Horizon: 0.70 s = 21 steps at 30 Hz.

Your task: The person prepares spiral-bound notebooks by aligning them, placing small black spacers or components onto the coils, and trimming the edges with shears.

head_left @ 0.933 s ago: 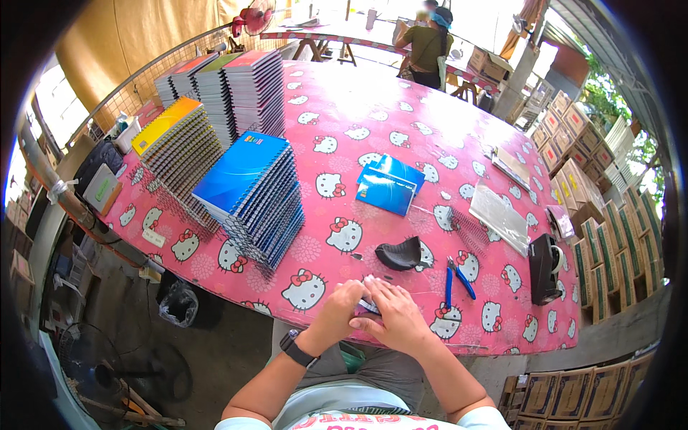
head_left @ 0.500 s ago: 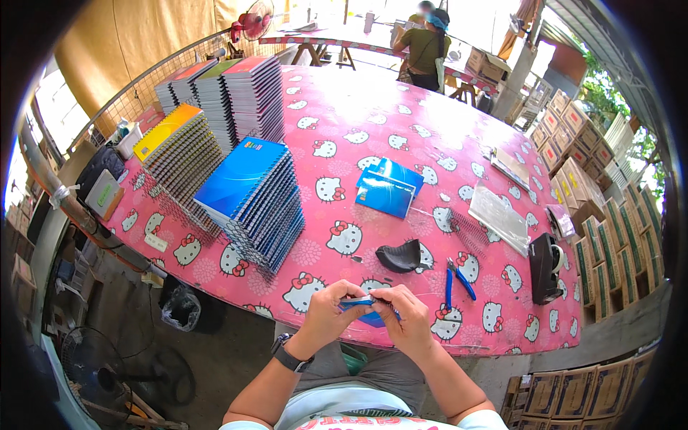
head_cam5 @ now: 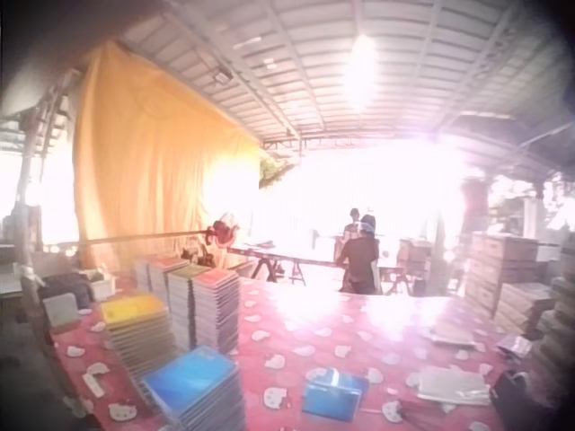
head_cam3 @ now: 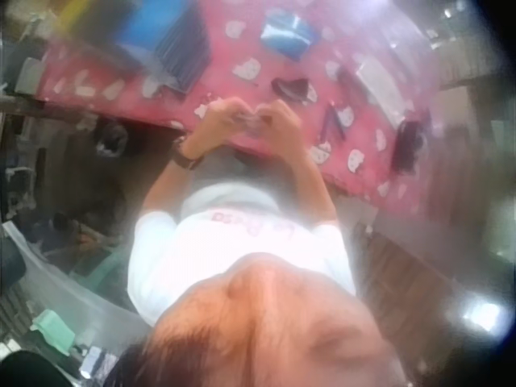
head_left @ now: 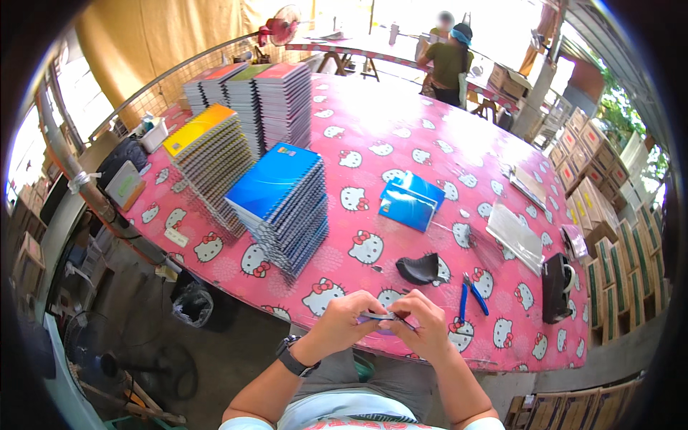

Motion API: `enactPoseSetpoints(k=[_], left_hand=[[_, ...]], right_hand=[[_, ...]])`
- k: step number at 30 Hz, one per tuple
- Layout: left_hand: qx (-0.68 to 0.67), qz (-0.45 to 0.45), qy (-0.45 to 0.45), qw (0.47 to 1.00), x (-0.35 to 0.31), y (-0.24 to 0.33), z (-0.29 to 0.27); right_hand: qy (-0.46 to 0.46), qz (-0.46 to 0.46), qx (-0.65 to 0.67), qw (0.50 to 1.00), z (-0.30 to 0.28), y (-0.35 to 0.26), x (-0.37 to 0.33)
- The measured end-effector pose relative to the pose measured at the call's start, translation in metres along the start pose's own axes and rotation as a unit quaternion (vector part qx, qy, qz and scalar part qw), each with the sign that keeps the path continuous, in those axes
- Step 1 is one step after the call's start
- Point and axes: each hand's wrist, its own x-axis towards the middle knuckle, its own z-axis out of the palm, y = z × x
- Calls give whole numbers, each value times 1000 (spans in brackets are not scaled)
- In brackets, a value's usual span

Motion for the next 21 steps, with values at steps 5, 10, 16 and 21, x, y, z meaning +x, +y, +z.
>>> enactPoseSetpoints(k=[5, 10, 16, 21], left_hand=[[24, -15, -11, 1000, 1, 8, -9], [51, -62, -6, 997, 7, 18, -22], [231, 66, 111, 964, 31, 61, -70], [39, 99, 429, 897, 63, 63, -152]], right_hand=[[-29, -23, -6, 999, -1, -4, 5], [-80, -85, -91, 989, -1, -18, 22], [-35, -118, -99, 987, -5, -42, 75], [154, 46, -81, 984, -38, 51, 134]])
